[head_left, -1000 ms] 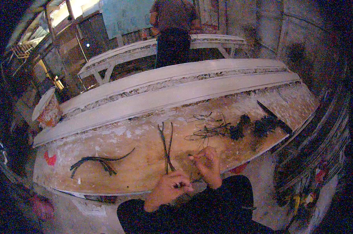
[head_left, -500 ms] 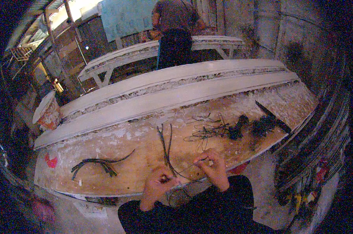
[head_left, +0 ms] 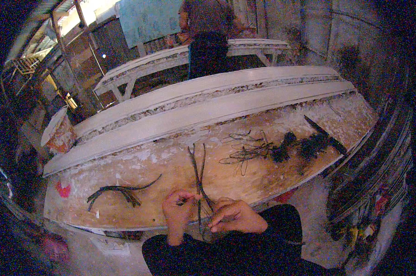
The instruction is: The person sits at a low table and uses a knife to cut a long black rubber strip into smaller pieces. They repeatedly measure, cut, and separate the rubber segments, placing the cut pieces on the table.
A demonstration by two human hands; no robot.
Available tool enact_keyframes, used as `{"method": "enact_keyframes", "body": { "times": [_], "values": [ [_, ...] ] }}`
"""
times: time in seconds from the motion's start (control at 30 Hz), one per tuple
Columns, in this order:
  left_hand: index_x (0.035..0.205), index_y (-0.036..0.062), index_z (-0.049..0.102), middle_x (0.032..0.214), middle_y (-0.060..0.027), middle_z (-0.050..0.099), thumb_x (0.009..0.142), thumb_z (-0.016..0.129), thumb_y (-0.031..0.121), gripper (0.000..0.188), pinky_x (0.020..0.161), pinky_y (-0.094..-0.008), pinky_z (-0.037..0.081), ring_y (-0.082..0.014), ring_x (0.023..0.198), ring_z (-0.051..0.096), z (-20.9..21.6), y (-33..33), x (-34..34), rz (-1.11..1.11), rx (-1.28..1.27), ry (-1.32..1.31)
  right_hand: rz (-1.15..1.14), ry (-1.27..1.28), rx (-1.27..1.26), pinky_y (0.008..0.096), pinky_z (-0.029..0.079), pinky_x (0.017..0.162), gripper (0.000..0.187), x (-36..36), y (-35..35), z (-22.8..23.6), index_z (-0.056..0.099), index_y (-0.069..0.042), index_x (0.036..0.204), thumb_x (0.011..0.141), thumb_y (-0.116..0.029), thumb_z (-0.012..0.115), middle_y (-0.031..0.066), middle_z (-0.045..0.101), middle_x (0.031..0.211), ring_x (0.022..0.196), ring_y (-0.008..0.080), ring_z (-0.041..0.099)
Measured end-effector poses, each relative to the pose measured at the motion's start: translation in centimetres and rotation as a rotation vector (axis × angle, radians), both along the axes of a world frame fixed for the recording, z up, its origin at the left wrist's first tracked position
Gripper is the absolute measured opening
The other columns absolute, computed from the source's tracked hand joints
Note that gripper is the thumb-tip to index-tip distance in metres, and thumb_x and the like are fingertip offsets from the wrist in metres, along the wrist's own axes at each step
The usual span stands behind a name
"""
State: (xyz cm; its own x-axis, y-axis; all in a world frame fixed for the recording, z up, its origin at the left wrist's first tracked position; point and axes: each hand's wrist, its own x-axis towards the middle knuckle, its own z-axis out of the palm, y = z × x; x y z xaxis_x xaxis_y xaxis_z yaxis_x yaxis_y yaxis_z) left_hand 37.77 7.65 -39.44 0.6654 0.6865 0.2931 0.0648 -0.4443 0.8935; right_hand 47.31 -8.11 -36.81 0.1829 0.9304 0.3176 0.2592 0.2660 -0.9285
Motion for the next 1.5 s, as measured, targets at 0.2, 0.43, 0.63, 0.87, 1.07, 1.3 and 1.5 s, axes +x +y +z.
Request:
{"method": "enact_keyframes", "body": {
  "times": [0.2,0.43,0.63,0.87,1.07,1.3,1.5],
  "values": [
    [0.073,0.004,0.06,0.078,-0.0043,0.055,0.069,0.064,0.002,0.006,0.063,-0.025,0.043,-0.0142,0.075,0.054,0.6,-1.6,0.3,-0.302,-0.037,0.114,-0.438,0.113,0.06,0.0309,0.039,0.07,0.01,-0.1,-0.2,-1.4,0.06,-0.005,0.07,0.066,-0.008,0.068,0.0047,0.055,0.071,0.073,0.0181,0.051],
    [0.069,0.0048,0.05,0.071,-0.0024,0.048,0.072,0.065,0.015,0.019,0.061,-0.0245,0.04,-0.0132,0.068,0.047,1.0,-3.5,0.2,-0.923,-0.083,0.004,-1.052,-0.302,-0.057,0.0317,0.041,0.072,0.008,1.7,0.0,-2.8,0.056,-0.003,0.073,0.068,-0.003,0.061,0.0098,0.055,0.078,0.081,0.0216,0.053],
    [0.065,0.0061,0.045,0.062,0.0001,0.043,0.071,0.066,0.013,0.022,0.053,-0.0237,0.038,-0.0103,0.057,0.04,-0.9,-3.0,-0.1,-0.52,-0.137,0.068,-0.93,-0.323,0.152,0.0328,0.04,0.079,0.01,1.8,0.9,-2.3,0.06,-0.006,0.08,0.07,-0.006,0.06,0.01,0.056,0.089,0.088,0.0233,0.052],
    [0.066,0.0048,0.05,0.063,-0.0012,0.049,0.066,0.061,-0.005,0.015,0.052,-0.022,0.039,-0.0104,0.057,0.047,0.1,0.4,-0.3,0.059,-0.074,-0.126,-0.362,-0.078,0.045,0.0336,0.04,0.082,0.011,1.0,-0.2,-1.5,0.064,-0.008,0.08,0.069,-0.009,0.065,0.0075,0.056,0.099,0.095,0.0225,0.051],
    [0.068,0.0038,0.055,0.07,-0.0034,0.054,0.065,0.06,-0.009,0.014,0.057,-0.0226,0.044,-0.0113,0.064,0.054,0.2,0.7,-0.3,0.041,-0.094,-0.185,-0.044,-0.107,0.044,0.0326,0.036,0.088,0.02,-1.1,0.8,-0.8,0.065,-0.011,0.086,0.067,-0.009,0.068,0.0064,0.056,0.102,0.102,0.0215,0.046],
    [0.072,0.0013,0.059,0.074,-0.0044,0.056,0.063,0.063,-0.005,0.012,0.064,-0.0249,0.045,-0.0141,0.07,0.056,1.3,0.4,-1.0,-0.434,0.009,0.067,-0.356,0.113,0.102,0.0308,0.039,0.076,0.013,0.0,-0.3,-1.5,0.062,-0.007,0.073,0.063,-0.007,0.07,0.0049,0.056,0.082,0.085,0.0202,0.05],
    [0.074,0.0042,0.06,0.08,-0.0037,0.053,0.07,0.065,0.007,0.007,0.07,-0.0269,0.043,-0.0156,0.075,0.053,2.0,-3.2,-0.6,-0.992,-0.089,0.04,-0.889,-0.061,0.163,0.0309,0.039,0.072,0.011,0.6,-0.3,-1.6,0.058,-0.005,0.074,0.068,-0.011,0.065,0.0083,0.051,0.084,0.081,0.0206,0.048]
  ]
}}
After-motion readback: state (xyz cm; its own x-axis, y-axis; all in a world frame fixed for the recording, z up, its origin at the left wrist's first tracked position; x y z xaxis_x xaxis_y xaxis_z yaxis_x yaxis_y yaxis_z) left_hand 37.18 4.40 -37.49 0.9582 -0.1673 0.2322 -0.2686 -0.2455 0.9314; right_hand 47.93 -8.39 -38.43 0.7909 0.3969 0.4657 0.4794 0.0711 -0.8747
